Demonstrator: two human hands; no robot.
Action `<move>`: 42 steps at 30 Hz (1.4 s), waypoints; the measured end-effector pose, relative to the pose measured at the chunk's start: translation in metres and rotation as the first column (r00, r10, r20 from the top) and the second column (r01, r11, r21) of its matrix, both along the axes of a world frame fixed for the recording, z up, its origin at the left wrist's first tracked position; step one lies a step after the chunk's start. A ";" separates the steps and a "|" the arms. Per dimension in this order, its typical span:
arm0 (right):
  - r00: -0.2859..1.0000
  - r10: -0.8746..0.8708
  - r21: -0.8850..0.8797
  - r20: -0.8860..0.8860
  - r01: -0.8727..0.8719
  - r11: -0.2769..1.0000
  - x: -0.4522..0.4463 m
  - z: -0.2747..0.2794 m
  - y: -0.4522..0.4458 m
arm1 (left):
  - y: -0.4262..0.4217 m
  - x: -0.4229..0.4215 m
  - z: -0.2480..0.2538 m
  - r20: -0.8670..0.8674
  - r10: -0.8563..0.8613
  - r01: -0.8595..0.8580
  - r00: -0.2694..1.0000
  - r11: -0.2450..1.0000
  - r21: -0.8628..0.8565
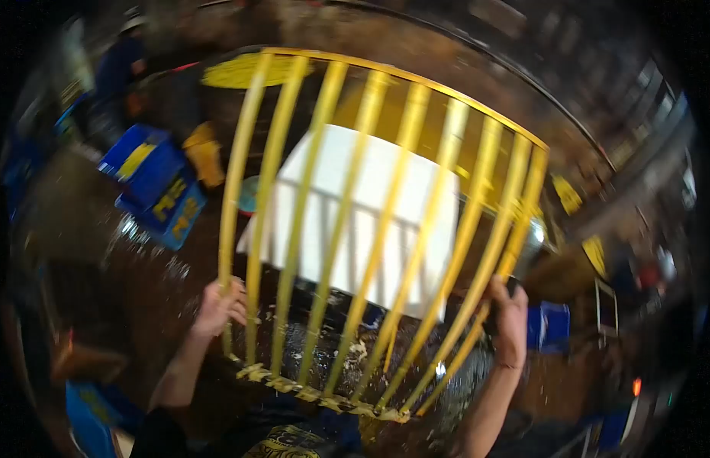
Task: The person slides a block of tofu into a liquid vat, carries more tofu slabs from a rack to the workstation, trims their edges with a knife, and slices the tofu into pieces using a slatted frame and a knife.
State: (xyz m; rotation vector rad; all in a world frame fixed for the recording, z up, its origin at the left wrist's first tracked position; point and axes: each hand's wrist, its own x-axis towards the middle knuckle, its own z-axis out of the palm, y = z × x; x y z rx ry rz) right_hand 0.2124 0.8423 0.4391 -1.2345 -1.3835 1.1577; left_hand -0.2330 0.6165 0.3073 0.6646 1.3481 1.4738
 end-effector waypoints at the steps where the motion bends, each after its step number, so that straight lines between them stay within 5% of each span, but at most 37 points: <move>1: 0.996 -0.002 -0.005 0.084 0.002 1.000 0.013 -0.009 -0.007 | 0.015 -0.001 0.013 -0.035 -0.014 0.013 0.999 1.000 -0.015; 3: 0.920 0.033 -0.036 0.390 -0.021 0.999 0.030 -0.018 -0.045 | 0.046 -0.006 0.033 -0.044 -0.032 0.028 0.998 0.995 -0.091; 7: 0.995 0.051 -0.204 0.086 -0.033 0.978 0.033 -0.076 -0.123 | 0.088 -0.006 0.052 -0.057 -0.137 0.134 0.989 0.990 -0.042; 13: 0.945 -0.269 0.019 0.185 0.270 0.963 0.017 -0.138 -0.065 | 0.155 -0.017 0.012 -0.142 -0.118 0.118 0.983 0.993 -0.006; 15: 0.895 -0.331 0.061 0.299 0.328 0.943 0.019 -0.144 -0.048 | 0.173 -0.024 -0.006 -0.525 -0.059 0.081 0.849 0.997 0.018; 16: 0.901 -0.325 0.051 0.288 0.325 0.944 0.019 -0.145 -0.042 | 0.174 -0.010 0.008 -0.747 0.017 -0.029 0.665 1.000 -0.003; 17: 0.906 -0.319 0.039 0.278 0.321 0.946 0.017 -0.145 -0.037 | 0.179 -0.007 0.005 -0.751 0.010 -0.026 0.660 1.000 -0.009; 19: 0.897 -0.318 0.052 0.307 0.318 0.947 0.016 -0.147 -0.030 | 0.181 -0.013 -0.007 -0.974 0.125 -0.041 0.188 0.992 0.120; 42: 0.922 -0.308 -0.006 0.233 0.318 0.948 0.011 -0.167 0.000 | 0.204 -0.010 -0.016 -0.973 0.083 -0.084 0.214 0.994 0.066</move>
